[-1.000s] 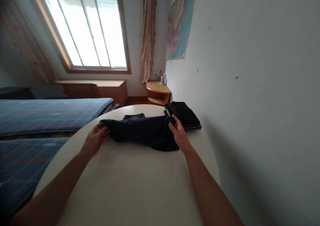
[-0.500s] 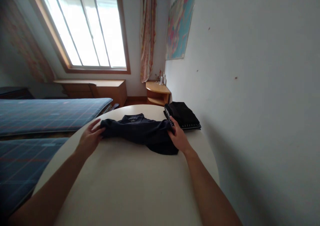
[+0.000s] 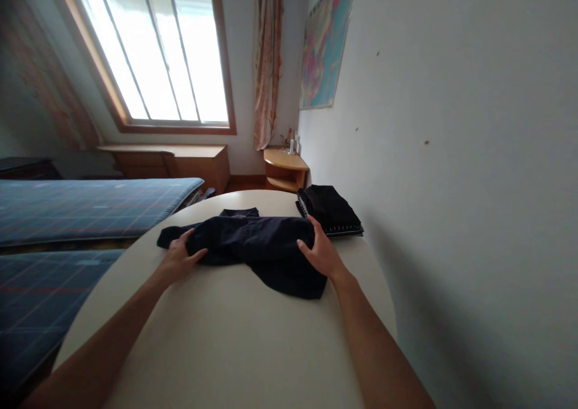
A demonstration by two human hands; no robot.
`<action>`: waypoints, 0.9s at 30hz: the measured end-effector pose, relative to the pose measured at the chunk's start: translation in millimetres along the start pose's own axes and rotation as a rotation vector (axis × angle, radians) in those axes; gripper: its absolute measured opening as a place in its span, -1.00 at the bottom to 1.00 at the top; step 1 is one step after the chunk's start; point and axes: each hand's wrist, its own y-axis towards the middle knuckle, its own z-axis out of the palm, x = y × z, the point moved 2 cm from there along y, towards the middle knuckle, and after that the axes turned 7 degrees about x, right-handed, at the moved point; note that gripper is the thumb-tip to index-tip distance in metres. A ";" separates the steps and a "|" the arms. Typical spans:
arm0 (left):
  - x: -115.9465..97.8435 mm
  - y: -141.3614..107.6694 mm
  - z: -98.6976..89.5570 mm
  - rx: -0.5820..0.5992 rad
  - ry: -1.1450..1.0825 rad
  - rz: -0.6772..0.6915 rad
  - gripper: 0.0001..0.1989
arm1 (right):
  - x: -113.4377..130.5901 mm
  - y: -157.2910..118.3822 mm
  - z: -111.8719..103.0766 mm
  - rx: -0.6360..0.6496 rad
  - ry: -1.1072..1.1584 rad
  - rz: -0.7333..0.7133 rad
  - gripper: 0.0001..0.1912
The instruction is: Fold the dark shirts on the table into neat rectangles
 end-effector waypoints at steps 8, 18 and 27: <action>-12.7 -12.3 -4.9 0.098 0.281 -0.012 -0.25 | -4.1 -3.8 7.2 0.291 -0.024 -0.100 0.01; -11.6 1.2 -42.9 -0.363 -0.446 0.013 -0.48 | -11.7 9.6 -17.2 -0.273 0.203 0.084 -0.42; -12.7 1.1 -12.5 -0.117 -0.340 0.241 -0.01 | -10.7 8.5 -10.5 -0.299 0.045 -0.074 -0.69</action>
